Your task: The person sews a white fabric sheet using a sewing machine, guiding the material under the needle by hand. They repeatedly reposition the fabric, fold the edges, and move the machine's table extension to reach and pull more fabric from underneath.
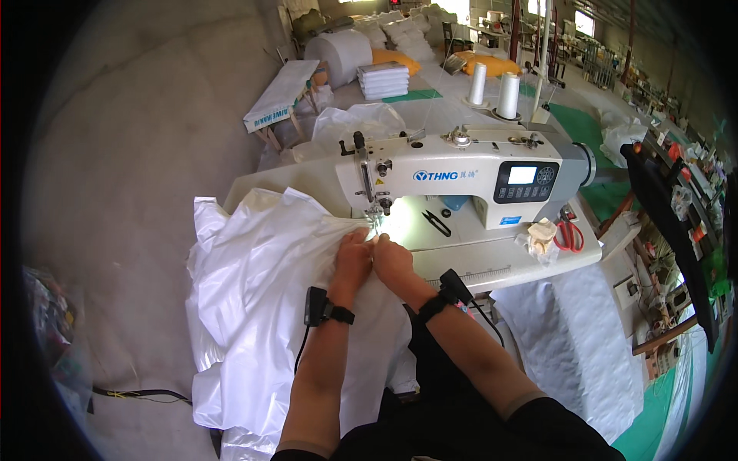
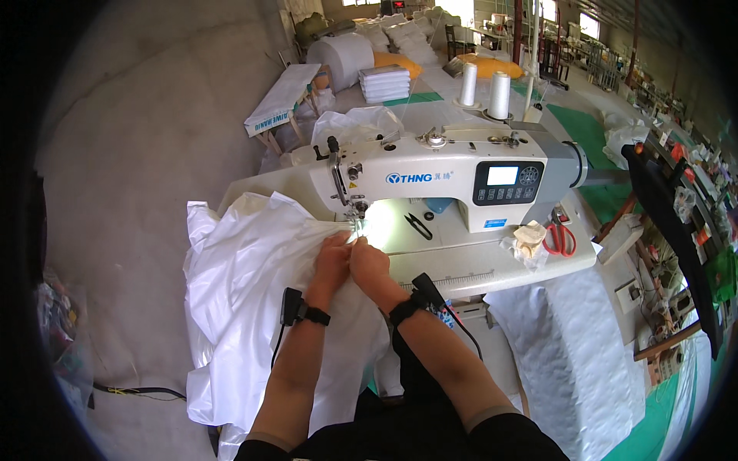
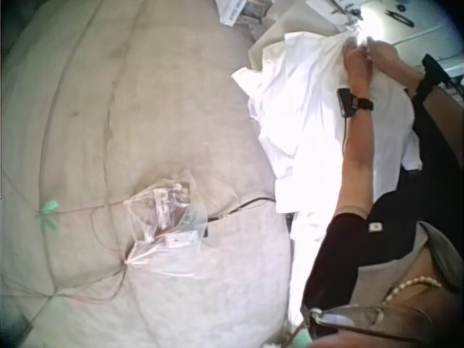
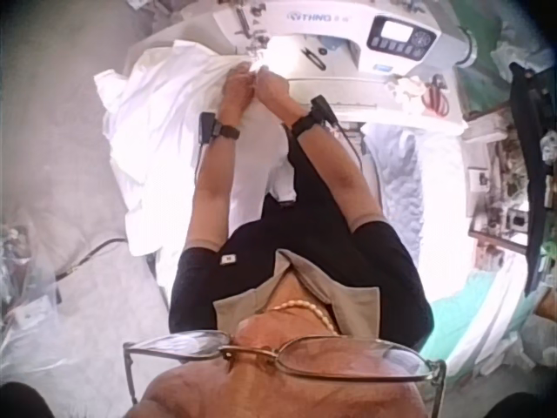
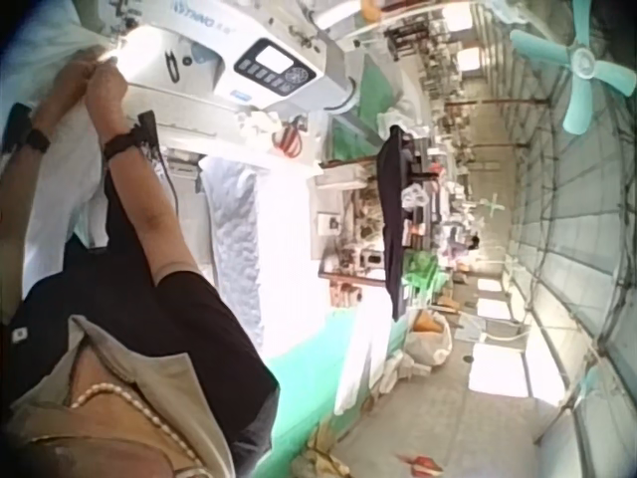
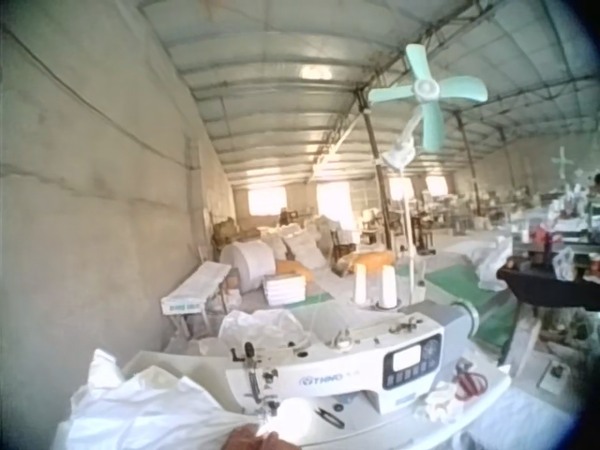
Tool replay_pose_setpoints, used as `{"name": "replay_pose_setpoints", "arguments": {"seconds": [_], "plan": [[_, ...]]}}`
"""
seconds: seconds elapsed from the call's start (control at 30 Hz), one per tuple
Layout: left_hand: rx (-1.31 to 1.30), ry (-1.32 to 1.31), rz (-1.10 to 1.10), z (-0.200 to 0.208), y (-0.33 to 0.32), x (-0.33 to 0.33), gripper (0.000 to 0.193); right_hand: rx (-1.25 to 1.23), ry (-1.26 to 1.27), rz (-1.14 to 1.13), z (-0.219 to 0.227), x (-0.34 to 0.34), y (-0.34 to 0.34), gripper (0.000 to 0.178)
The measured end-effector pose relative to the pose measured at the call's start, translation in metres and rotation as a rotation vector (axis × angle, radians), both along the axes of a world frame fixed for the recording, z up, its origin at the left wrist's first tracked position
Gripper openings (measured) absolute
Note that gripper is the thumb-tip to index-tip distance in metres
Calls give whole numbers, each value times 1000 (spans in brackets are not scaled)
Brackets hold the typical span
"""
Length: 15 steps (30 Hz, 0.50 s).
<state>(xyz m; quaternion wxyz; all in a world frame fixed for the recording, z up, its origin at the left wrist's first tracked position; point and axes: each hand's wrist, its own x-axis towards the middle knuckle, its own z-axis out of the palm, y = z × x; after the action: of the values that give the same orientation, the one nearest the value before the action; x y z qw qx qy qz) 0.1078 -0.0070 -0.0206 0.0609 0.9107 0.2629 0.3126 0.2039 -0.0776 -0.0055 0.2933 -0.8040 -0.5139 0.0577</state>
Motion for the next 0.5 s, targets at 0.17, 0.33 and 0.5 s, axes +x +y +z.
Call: {"name": "replay_pose_setpoints", "arguments": {"seconds": [0.17, 0.33, 0.5], "plan": [[-41, 127, 2, 13, -6, -9, 30, -22, -140, 166, 7, -8, -29, 15], [254, 358, 357, 17, -39, -49, 30, -175, -210, 185, -1, -24, -54, 22], [143, 165, 341, 16, -24, -60, 30, -102, -177, 174, 2, -21, -33, 26]]}}
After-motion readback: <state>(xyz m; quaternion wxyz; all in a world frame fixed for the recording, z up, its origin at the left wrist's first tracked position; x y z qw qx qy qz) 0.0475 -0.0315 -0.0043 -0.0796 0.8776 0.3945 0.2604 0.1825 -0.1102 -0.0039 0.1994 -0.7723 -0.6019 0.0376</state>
